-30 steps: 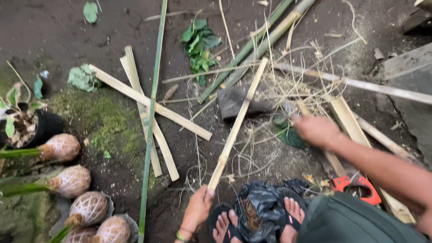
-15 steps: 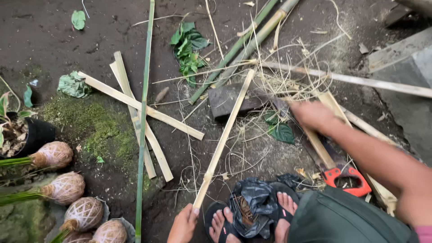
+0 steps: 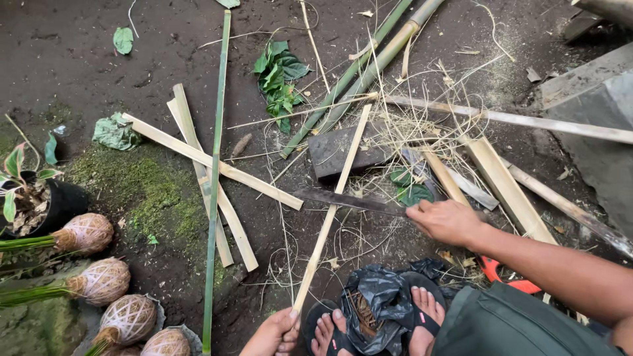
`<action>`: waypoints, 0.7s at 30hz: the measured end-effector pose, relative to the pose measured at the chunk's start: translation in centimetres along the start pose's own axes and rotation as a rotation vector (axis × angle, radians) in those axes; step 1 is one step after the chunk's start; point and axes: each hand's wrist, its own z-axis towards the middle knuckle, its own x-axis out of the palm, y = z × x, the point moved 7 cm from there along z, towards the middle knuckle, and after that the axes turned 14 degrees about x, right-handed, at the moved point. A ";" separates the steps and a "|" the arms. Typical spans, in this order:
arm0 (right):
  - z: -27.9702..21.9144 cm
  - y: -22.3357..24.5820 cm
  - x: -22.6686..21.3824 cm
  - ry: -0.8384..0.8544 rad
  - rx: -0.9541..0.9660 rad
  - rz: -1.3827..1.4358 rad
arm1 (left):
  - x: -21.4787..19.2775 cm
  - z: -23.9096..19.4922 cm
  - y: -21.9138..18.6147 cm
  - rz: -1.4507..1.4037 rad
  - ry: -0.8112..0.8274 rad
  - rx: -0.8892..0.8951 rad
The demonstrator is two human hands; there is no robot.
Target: The person uses a large blade to shave and thin out long strips of bamboo, holding the bamboo in one hand while sliding the blade along the surface to create fine strands.
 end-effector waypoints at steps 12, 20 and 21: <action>1.2 -2.9 0.8 0.341 0.059 -0.110 | -0.8 1.2 1.0 0.120 -0.088 0.051; 2.1 -6.1 -1.6 0.182 0.378 -0.135 | -2.0 1.7 1.7 0.123 -0.055 0.088; 1.3 -5.6 -0.4 0.324 0.392 -0.169 | -2.6 2.5 2.0 0.070 0.001 0.135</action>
